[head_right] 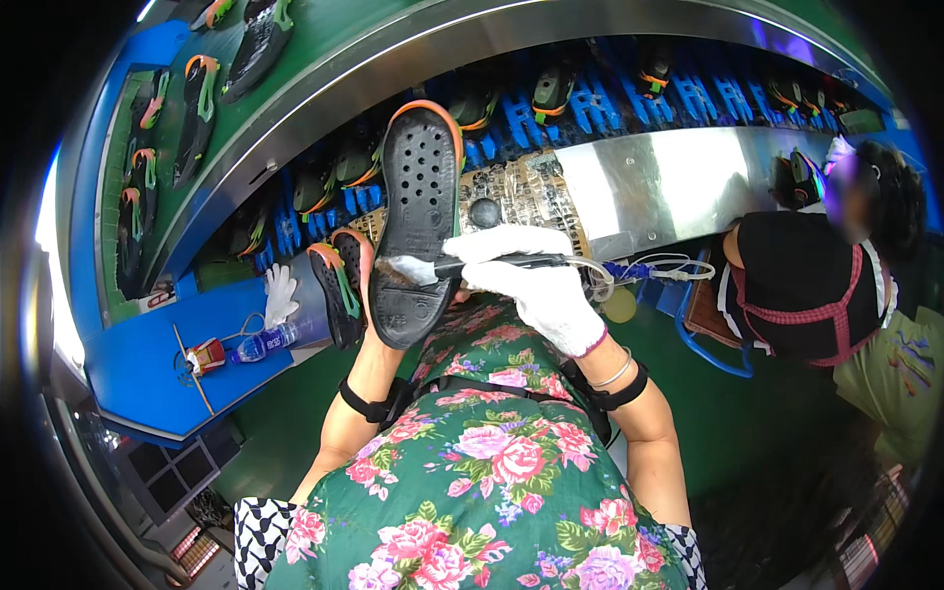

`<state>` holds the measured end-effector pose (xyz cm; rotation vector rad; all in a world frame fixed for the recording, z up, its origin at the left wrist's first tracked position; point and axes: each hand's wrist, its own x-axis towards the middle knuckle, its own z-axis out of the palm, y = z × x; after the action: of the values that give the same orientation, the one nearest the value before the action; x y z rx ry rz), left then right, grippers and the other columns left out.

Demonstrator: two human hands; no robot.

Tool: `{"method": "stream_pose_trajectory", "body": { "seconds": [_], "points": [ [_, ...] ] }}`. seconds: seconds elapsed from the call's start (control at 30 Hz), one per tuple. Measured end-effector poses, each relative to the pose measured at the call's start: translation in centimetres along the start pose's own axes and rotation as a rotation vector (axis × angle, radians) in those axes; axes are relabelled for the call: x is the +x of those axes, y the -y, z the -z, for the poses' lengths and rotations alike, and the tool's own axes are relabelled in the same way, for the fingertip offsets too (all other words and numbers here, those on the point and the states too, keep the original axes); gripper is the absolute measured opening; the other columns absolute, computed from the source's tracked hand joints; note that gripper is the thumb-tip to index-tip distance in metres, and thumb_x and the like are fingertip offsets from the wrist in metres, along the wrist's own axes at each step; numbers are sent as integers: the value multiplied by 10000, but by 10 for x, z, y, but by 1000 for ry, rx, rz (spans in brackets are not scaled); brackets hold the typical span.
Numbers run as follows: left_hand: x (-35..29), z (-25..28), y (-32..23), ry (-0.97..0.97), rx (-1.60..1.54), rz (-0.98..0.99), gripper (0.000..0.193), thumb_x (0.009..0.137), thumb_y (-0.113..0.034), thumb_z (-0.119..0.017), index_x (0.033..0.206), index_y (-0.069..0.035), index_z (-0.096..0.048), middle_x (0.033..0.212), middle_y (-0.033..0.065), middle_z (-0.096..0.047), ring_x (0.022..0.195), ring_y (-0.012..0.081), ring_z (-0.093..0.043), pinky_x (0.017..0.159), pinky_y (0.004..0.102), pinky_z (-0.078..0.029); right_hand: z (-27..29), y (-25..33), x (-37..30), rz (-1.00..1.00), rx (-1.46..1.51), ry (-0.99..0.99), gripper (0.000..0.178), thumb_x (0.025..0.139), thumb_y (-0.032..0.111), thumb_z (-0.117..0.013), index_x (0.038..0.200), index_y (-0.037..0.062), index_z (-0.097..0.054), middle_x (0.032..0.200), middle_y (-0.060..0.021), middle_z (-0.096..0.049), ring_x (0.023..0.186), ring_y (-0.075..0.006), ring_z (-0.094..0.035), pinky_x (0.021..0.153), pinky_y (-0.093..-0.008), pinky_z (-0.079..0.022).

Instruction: Apply adhesive to the bottom of shoe soles using a brush.

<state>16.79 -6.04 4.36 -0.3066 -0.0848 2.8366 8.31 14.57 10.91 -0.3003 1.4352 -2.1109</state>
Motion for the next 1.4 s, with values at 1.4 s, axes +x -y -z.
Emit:
{"method": "stream_pose_trajectory", "body": {
  "seconds": [1.4],
  "points": [
    [5,-54,26,76,-64,103,1178,778,-830,-587,1551,4,-280,1461,346,-424,1254,457,-564,1015,563,-517,8,54,-20,661,-959,502,308,963,103,-625,1261,58,-688,1269,-76,-705,1148,-223,-681,1032,-339,-517]
  ]
}}
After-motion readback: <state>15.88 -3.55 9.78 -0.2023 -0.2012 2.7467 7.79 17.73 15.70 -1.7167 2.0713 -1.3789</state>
